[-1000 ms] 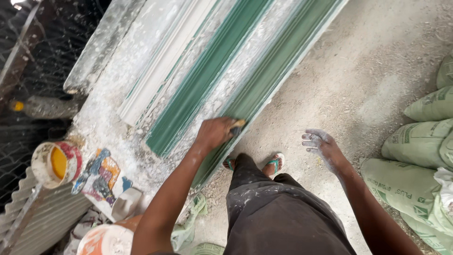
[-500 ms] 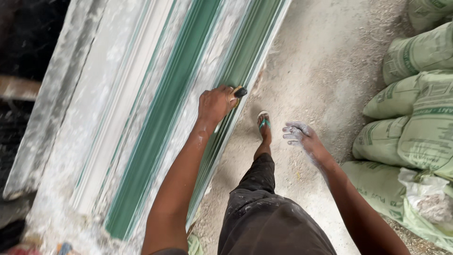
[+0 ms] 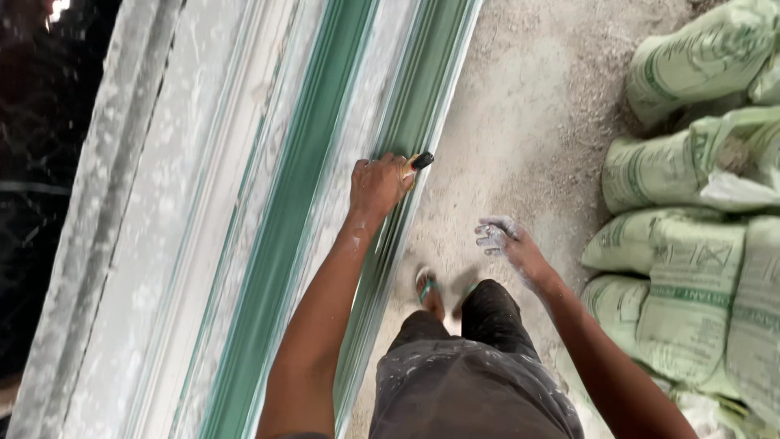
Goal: The person mixes gypsum powder and water in a container by hand, then uses a brush to apply a liquid coating to decorative wall moldings.
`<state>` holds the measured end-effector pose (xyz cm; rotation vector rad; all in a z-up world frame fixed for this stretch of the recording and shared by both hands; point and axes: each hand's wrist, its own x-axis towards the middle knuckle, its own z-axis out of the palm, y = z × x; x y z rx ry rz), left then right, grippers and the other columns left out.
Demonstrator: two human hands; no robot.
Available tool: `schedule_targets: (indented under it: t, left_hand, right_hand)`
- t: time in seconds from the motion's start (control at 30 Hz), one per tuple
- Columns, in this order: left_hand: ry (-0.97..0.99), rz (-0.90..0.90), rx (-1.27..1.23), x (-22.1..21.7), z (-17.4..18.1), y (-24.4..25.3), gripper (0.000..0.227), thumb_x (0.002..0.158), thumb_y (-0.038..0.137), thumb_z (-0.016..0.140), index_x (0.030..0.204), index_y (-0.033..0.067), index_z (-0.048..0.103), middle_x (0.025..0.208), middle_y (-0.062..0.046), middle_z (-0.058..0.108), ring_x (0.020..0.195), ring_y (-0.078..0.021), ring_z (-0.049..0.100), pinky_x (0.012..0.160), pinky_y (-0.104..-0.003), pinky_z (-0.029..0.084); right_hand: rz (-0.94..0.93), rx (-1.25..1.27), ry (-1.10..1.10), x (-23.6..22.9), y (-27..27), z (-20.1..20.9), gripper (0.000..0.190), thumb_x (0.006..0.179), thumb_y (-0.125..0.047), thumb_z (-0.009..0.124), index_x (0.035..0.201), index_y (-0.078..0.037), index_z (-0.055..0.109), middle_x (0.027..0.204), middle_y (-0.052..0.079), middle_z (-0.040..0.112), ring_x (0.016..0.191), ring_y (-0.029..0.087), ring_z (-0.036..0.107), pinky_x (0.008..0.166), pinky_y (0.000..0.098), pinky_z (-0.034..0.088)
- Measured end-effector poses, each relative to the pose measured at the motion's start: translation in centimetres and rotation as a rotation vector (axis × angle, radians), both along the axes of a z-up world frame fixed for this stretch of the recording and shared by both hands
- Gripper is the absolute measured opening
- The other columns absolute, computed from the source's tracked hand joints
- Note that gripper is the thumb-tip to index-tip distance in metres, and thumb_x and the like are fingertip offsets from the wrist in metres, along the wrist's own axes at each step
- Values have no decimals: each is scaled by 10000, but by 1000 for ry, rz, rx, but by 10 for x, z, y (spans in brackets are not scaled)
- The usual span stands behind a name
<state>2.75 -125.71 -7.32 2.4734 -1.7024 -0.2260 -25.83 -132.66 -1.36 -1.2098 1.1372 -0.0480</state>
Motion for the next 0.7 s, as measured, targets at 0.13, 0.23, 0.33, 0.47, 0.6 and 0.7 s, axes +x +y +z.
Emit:
schedule_targets:
  t: [0.13,0.23,0.33,0.47,0.6,0.7]
  left_hand:
    - [-30,-20,-37,29,-1,-94,321,934,504,618,1042,208,675,952,-13,693,857,-296,761,991,-536,473]
    - [-36,-24,-58,55,-6,-170,339,939,501,615,1060,191,680,955,-29,695,850,-304,760,1014,-540,455]
    - [-23,-23,-78,81,-5,-262,355,955,492,603,1085,173,688,969,-44,703,846,-312,761,1036,-536,438]
    - [-48,-20,-60,113,3,-363,350,963,514,586,1065,195,686,965,-22,708,847,-279,767,1028,-511,455]
    - [-54,-13,-85,133,2,-454,350,935,498,632,1046,169,675,939,-55,700,818,-313,761,1021,-534,454]
    - [-75,-10,-149,156,1,-526,331,899,482,685,1001,167,665,898,-34,680,775,-303,758,993,-528,475]
  right_hand:
    - [-80,95,-261,12,-88,-82,404,1024,-194,557,1380,-9,597,1205,219,674,1080,305,668,871,468,585]
    - [-37,56,-256,46,-163,-78,402,1014,-179,562,1379,-14,594,1240,246,663,1130,363,669,911,512,571]
    - [-29,26,-223,78,-251,-100,366,1025,-181,566,1360,-44,621,1261,228,666,1142,345,658,926,499,569]
    - [3,4,-214,107,-353,-87,395,1001,-189,529,1349,-55,659,1162,155,671,1052,276,622,921,445,534]
    - [70,55,-173,135,-459,-73,407,1016,-217,544,1378,-46,616,1213,212,686,1079,343,668,942,521,522]
    - [99,33,-147,166,-535,-66,389,1036,-210,534,1385,-43,577,1238,230,680,1116,386,685,939,550,519]
